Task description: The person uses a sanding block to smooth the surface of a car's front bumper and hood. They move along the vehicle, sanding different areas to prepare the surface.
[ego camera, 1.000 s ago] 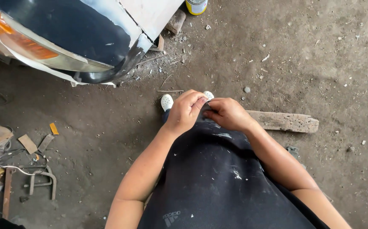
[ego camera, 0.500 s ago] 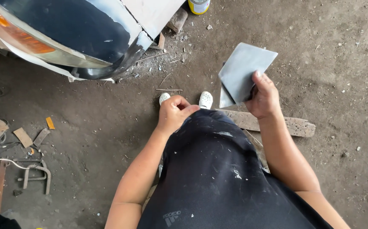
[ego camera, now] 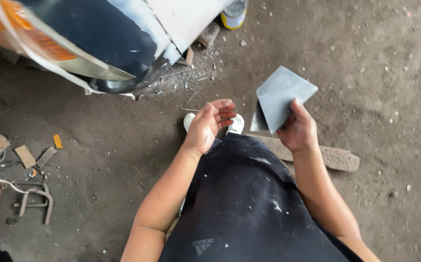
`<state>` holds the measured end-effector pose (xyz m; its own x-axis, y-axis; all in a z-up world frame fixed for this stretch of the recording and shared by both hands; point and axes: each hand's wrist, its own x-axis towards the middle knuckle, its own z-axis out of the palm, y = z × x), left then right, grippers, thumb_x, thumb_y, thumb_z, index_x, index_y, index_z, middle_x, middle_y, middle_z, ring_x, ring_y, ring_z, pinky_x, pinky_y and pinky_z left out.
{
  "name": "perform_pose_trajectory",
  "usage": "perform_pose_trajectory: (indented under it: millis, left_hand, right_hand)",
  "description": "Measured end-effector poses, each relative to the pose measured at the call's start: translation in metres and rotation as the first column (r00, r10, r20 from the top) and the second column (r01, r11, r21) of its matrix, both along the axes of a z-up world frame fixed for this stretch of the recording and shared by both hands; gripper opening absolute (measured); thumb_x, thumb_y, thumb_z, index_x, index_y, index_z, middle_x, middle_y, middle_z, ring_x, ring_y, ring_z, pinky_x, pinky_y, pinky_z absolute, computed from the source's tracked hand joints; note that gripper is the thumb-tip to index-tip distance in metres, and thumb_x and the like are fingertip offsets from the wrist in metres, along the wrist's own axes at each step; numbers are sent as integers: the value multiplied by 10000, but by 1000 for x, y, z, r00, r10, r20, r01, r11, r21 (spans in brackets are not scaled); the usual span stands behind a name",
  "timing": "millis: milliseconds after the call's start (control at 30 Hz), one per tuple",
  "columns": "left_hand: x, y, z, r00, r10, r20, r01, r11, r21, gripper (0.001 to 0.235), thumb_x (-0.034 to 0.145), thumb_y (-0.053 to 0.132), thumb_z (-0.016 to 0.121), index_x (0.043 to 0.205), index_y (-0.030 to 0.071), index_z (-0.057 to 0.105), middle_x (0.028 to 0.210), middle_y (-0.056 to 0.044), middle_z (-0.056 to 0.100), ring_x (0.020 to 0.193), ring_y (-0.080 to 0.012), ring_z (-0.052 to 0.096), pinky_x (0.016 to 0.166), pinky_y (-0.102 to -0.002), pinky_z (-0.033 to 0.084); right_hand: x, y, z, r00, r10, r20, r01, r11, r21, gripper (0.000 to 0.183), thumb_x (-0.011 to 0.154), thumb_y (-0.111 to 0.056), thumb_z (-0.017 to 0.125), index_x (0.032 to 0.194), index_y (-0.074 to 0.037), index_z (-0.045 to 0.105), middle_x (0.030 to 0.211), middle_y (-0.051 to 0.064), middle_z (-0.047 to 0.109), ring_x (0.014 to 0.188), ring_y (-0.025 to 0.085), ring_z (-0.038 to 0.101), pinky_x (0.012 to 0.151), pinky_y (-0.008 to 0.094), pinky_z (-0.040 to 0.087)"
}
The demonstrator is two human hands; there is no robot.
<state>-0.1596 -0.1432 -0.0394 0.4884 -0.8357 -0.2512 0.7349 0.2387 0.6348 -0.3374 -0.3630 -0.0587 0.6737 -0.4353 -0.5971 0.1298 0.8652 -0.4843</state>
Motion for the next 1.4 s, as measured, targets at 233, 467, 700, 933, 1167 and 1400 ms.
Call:
perform_pose_trajectory:
  millis: [233, 467, 700, 933, 1167, 1400]
  left_hand:
    - [7, -7, 2, 953, -58, 298, 29, 994, 103, 693, 1034, 537, 559, 1488, 16, 510, 1385, -137, 598, 1240, -246, 588, 1046, -409, 495]
    - [19, -2, 6, 789, -134, 599, -4, 975, 223, 803, 967, 598, 603, 1536, 55, 446, 1446, -132, 547, 1306, -233, 557, 1076, -386, 475]
    - [52, 11, 43, 375, -250, 893, -167, 929, 330, 814, 950, 617, 605, 1534, 66, 466, 1504, -154, 518, 1378, -300, 520, 1120, -421, 445]
    - [151, -11, 194, -573, -538, 619, -530, 819, 222, 834, 911, 759, 529, 1555, 233, 460, 1656, -237, 196, 1516, -443, 149, 1222, -661, 124]
    - [252, -90, 339, -827, -480, 292, -493, 869, 33, 881, 980, 793, 501, 1626, 194, 498, 1732, -275, 174, 1572, -475, 84, 1238, -638, 32]
    - [340, -171, 307, -767, -641, -32, -642, 766, 46, 923, 948, 886, 315, 1573, 221, 446, 1581, -125, 435, 1401, -322, 365, 1055, -557, 276]
  right_hand:
    - [-3, 1, -25, 995, -32, -92, 32, 999, -1, 493, 995, -334, 585, 1421, -92, 534, 1357, 49, 639, 1230, 244, 628, 1041, 452, 518]
    - [28, 8, -28, 987, -4, -162, 0, 1000, -25, 452, 993, -333, 565, 1373, -87, 566, 1293, 50, 661, 1139, 245, 654, 960, 459, 523]
    - [72, 21, -18, 990, 20, -141, -24, 999, -28, 430, 982, -311, 579, 1314, -37, 586, 1237, 91, 677, 1102, 270, 662, 941, 462, 549]
    - [100, 33, -32, 997, 36, -69, -38, 999, -25, 353, 978, -289, 605, 1213, -26, 624, 1122, 109, 710, 986, 262, 691, 860, 455, 569]
    - [97, 36, -64, 999, -46, 5, 46, 998, -33, 269, 1003, -273, 624, 1143, -44, 639, 1012, 86, 714, 821, 218, 695, 692, 396, 566]
    - [85, 32, -39, 983, -182, -30, 183, 983, 23, 229, 983, -248, 615, 1090, -46, 634, 970, 64, 709, 807, 194, 700, 705, 374, 595]
